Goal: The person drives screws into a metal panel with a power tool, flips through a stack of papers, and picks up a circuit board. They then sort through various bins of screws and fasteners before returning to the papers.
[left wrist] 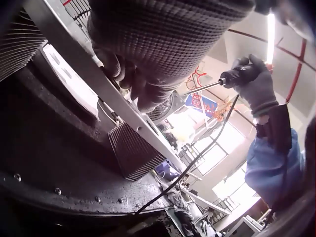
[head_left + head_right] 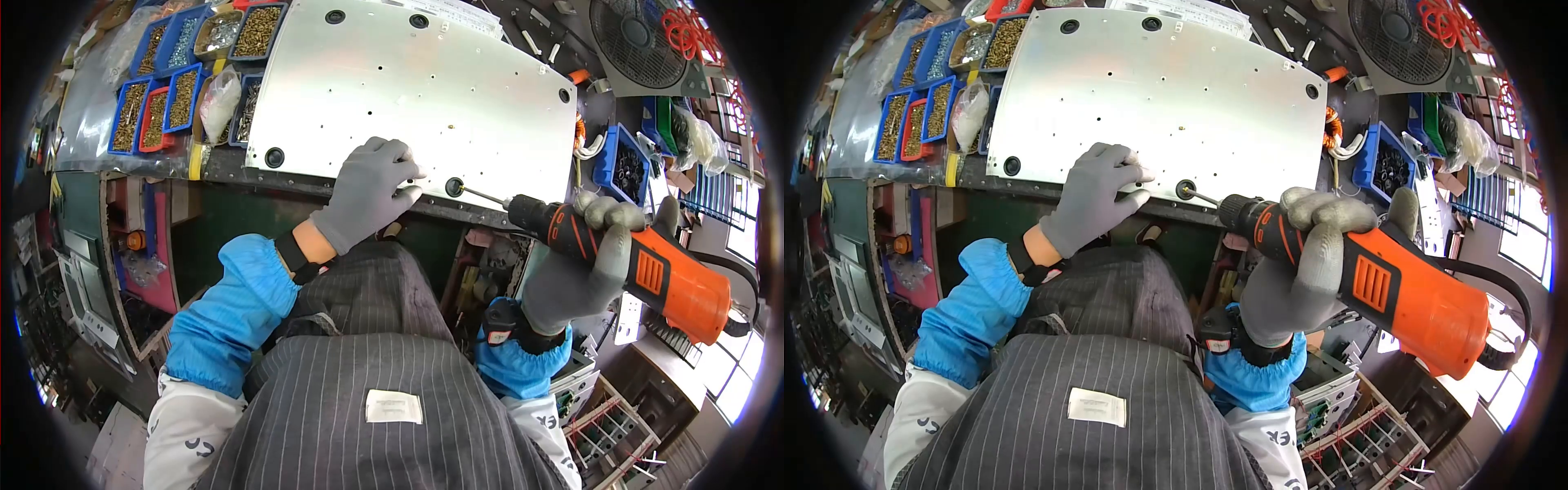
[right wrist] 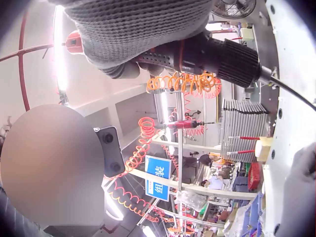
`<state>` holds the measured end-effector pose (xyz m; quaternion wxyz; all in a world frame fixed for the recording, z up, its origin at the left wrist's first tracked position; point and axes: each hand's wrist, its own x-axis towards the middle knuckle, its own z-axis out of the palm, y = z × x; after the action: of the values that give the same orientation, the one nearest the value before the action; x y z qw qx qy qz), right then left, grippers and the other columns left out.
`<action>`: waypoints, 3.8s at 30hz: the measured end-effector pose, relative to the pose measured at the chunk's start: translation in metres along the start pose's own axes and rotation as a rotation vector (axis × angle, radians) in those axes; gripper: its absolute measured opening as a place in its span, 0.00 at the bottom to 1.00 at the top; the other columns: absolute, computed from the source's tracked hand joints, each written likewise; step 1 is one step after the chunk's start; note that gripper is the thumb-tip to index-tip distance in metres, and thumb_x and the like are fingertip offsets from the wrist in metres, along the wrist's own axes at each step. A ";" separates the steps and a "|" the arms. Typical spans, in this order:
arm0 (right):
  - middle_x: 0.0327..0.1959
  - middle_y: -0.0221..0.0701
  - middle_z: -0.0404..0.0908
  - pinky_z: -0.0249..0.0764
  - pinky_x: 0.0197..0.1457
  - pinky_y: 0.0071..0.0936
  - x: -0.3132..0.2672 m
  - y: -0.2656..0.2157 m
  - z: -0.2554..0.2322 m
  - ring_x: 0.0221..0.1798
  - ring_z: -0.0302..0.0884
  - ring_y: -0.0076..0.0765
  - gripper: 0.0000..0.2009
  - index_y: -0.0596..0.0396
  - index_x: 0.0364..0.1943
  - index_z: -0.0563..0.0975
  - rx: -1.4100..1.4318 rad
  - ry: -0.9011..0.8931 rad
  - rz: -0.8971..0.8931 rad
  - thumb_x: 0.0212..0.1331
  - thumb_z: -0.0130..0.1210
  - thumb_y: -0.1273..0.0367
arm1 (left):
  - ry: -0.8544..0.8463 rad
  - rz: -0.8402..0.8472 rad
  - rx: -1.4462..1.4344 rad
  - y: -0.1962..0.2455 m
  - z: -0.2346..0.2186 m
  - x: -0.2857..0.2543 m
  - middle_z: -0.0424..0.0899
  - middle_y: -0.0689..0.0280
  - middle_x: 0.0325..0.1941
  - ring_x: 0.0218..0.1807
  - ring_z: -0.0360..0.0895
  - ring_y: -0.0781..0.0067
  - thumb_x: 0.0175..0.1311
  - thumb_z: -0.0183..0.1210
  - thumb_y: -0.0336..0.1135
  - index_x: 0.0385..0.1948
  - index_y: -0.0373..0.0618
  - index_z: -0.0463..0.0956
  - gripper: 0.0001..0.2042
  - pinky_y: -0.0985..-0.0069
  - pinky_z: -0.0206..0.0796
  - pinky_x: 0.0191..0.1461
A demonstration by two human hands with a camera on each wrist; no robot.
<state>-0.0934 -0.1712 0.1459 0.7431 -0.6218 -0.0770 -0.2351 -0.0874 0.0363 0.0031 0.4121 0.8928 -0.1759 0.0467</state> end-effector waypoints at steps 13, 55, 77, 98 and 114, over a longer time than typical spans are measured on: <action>0.32 0.34 0.76 0.77 0.46 0.39 -0.012 0.038 0.035 0.32 0.74 0.31 0.27 0.72 0.61 0.63 -0.200 0.063 -0.031 0.58 0.54 0.74 | 0.106 0.045 -0.002 0.001 0.013 0.005 0.80 0.68 0.34 0.38 0.77 0.62 0.45 0.69 0.32 0.31 0.50 0.85 0.09 0.67 0.71 0.42; 0.33 0.30 0.79 0.75 0.42 0.38 0.024 -0.004 0.026 0.32 0.75 0.29 0.36 0.61 0.73 0.51 -0.015 -0.034 -0.202 0.61 0.54 0.76 | 0.065 0.032 0.013 -0.016 -0.017 0.041 0.79 0.67 0.37 0.40 0.77 0.61 0.49 0.64 0.30 0.35 0.47 0.82 0.09 0.64 0.71 0.44; 0.27 0.25 0.62 0.61 0.47 0.27 0.011 -0.021 -0.013 0.34 0.61 0.25 0.12 0.52 0.35 0.66 0.101 0.140 0.045 0.57 0.58 0.65 | -0.371 -0.783 -1.350 0.047 0.000 0.011 0.74 0.69 0.36 0.33 0.67 0.84 0.75 0.50 0.37 0.48 0.35 0.75 0.13 0.83 0.65 0.36; 0.24 0.25 0.65 0.64 0.44 0.28 0.010 -0.016 0.024 0.31 0.64 0.24 0.09 0.52 0.36 0.69 0.199 0.211 0.076 0.60 0.60 0.68 | -0.145 -0.795 -1.509 0.058 -0.018 0.004 0.79 0.66 0.38 0.32 0.73 0.85 0.76 0.51 0.49 0.48 0.37 0.74 0.20 0.85 0.70 0.37; 0.33 0.29 0.68 0.69 0.49 0.31 0.002 -0.012 0.000 0.40 0.68 0.30 0.15 0.56 0.41 0.70 0.133 0.110 0.057 0.61 0.60 0.61 | -0.030 -0.023 0.094 -0.059 -0.045 0.061 0.79 0.64 0.39 0.39 0.80 0.63 0.61 0.61 0.35 0.44 0.50 0.83 0.10 0.72 0.73 0.44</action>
<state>-0.0973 -0.1731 0.1572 0.7923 -0.5590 -0.0338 -0.2420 -0.0066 0.0888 0.0040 0.3676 0.9137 -0.1694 0.0368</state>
